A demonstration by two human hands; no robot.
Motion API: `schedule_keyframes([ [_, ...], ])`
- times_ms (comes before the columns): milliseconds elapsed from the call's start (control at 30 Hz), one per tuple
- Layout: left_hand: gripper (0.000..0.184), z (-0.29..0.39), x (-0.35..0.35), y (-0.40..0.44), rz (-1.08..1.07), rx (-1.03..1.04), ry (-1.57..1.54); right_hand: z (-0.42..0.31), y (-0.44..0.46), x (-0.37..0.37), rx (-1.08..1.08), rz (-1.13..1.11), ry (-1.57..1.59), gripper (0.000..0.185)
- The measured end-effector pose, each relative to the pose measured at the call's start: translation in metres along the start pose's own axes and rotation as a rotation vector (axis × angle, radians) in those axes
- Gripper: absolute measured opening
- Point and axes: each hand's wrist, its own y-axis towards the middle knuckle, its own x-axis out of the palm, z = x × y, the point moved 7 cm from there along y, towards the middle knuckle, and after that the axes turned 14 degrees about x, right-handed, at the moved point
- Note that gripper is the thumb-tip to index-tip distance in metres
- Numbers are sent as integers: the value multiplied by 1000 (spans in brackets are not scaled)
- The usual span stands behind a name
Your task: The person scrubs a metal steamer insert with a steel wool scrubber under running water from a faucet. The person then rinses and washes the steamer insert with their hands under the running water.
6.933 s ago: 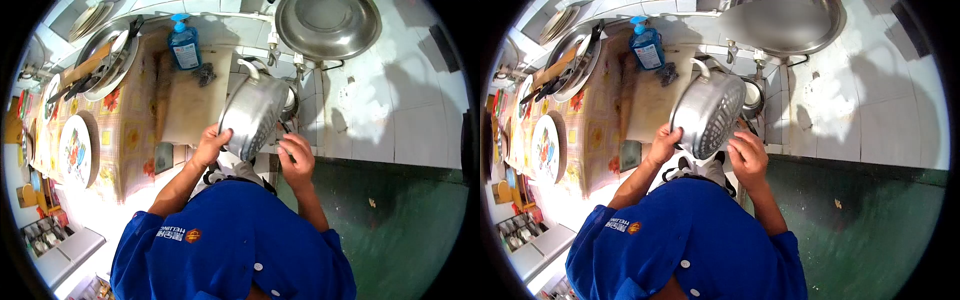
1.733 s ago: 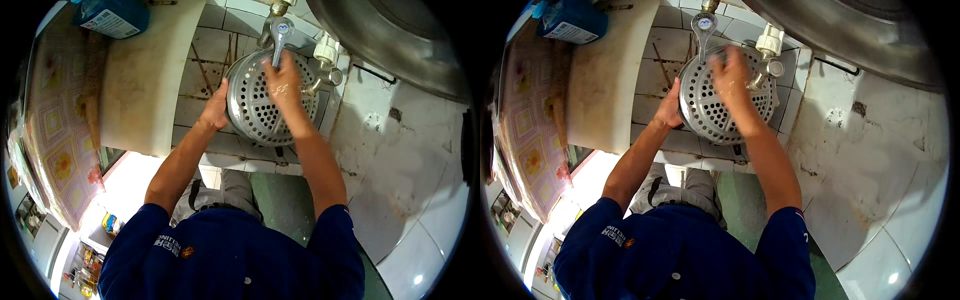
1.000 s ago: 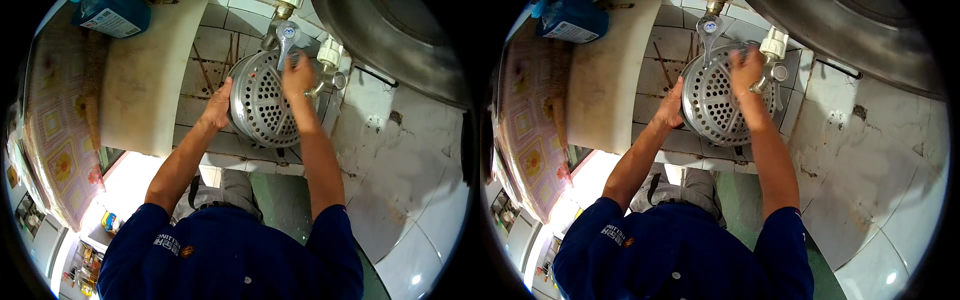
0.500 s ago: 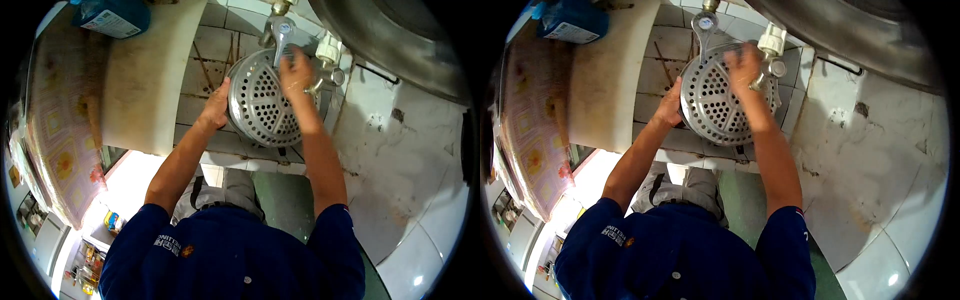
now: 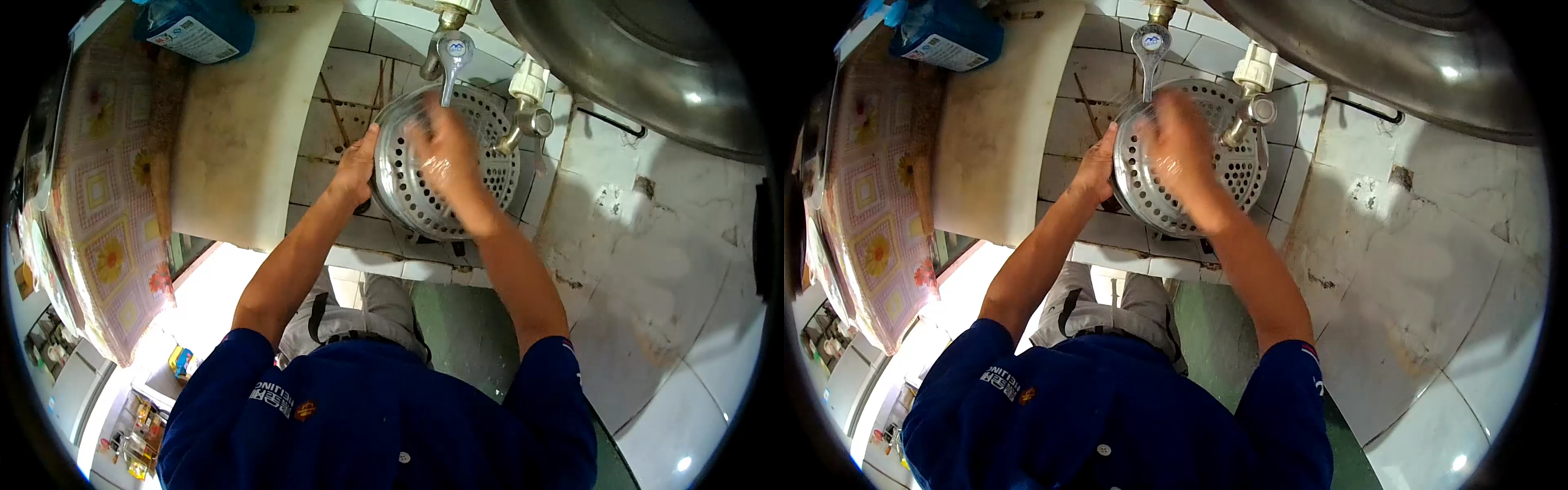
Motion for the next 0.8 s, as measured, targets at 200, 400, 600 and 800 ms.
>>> schedule_keyframes([
  [200, 46, 3, 3, -2, 24, 18, -15, 75, 55, -9, 452, -64, 226, 39],
  [400, 45, 2, -4, 2, -46, 167, -114, -25, -7, 2, -296, 115, -84, 37],
  [600, 41, 0, -3, -2, 31, 68, -68, 101, 54, -6, 501, 50, 318, 38],
  [800, 37, 0, 1, 1, -12, 79, -130, -1, 14, 16, -103, -23, -183, 40],
])
